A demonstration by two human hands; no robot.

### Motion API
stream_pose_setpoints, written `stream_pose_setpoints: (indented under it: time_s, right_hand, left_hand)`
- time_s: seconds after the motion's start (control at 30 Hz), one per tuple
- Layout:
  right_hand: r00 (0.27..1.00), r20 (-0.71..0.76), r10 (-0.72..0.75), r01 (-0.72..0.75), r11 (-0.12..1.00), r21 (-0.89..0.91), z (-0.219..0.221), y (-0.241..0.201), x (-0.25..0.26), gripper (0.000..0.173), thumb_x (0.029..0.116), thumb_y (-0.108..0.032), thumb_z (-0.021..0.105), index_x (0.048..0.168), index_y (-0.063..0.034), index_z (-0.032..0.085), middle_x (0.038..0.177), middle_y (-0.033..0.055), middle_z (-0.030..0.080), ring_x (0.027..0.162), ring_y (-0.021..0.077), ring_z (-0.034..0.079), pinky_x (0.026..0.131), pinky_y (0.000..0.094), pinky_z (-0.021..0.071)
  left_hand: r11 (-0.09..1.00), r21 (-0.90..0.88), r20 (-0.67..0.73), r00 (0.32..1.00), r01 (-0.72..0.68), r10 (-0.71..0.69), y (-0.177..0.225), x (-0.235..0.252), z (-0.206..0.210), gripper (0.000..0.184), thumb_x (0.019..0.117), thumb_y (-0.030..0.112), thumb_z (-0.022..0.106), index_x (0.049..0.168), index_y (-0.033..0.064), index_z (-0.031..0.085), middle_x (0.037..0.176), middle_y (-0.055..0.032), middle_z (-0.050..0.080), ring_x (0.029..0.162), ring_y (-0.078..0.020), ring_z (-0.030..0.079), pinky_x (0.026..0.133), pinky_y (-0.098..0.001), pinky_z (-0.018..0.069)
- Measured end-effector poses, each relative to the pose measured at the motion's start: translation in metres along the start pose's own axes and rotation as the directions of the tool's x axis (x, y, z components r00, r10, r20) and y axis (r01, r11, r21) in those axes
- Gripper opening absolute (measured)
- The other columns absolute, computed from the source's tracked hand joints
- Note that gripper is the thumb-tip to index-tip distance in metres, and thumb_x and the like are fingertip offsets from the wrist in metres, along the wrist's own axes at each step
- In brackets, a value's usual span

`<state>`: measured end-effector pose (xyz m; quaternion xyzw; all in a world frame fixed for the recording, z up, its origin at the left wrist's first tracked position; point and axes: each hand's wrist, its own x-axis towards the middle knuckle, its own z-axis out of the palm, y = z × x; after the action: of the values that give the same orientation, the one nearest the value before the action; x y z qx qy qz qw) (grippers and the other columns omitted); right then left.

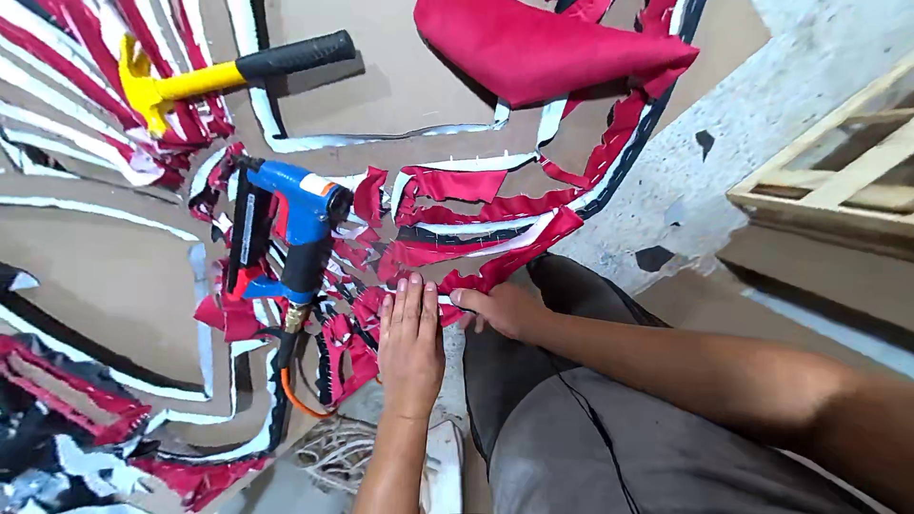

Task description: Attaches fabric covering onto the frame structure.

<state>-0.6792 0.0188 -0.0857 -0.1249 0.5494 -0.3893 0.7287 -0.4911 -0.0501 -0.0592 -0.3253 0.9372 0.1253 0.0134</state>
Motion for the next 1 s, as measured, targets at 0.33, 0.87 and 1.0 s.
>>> stream_pose_setpoints:
  time_s: [0.33, 0.87, 1.0]
  right_hand:
    - [0.987, -0.132, -0.089, 0.139, 0.884, 0.446, 0.019, 0.013, 0.003, 0.018, 0.1001, -0.009, 0.064, 0.115, 0.001, 0.065, 0.105, 0.011, 0.072, 0.097, 0.0187, 0.073, 0.086, 0.0387, 0.0636]
    - [0.957, -0.203, -0.21, 0.273, 0.89, 0.366, 0.026, 0.029, 0.002, 0.019, 0.1024, -0.009, 0.061, 0.114, 0.0048, 0.066, 0.104, 0.0122, 0.074, 0.094, 0.0192, 0.075, 0.085, 0.0387, 0.0652]
    - [0.961, -0.269, 0.068, 0.113, 0.789, 0.604, 0.044, 0.013, -0.007, 0.024, 0.1035, -0.016, 0.061, 0.115, 0.0041, 0.064, 0.1, 0.0122, 0.075, 0.089, 0.0206, 0.076, 0.084, 0.0371, 0.065]
  left_hand:
    - [0.983, 0.065, 0.079, 0.983, -0.173, 0.168, -0.014, 0.003, -0.015, 0.051, 0.0974, 0.007, 0.056, 0.148, 0.0016, 0.053, 0.156, -0.0155, 0.049, 0.146, -0.032, 0.045, 0.122, -0.054, 0.0338]
    - [0.96, 0.005, 0.226, 0.935, -0.28, 0.272, -0.029, 0.007, -0.018, 0.056, 0.0971, 0.006, 0.053, 0.152, -0.0049, 0.045, 0.165, -0.0179, 0.034, 0.154, -0.0313, 0.031, 0.126, -0.0524, 0.0265]
    - [0.956, 0.003, 0.212, 0.935, -0.292, 0.285, -0.032, 0.009, -0.015, 0.058, 0.0958, 0.009, 0.057, 0.152, -0.0036, 0.046, 0.165, -0.0161, 0.034, 0.154, -0.0295, 0.031, 0.126, -0.0517, 0.0267]
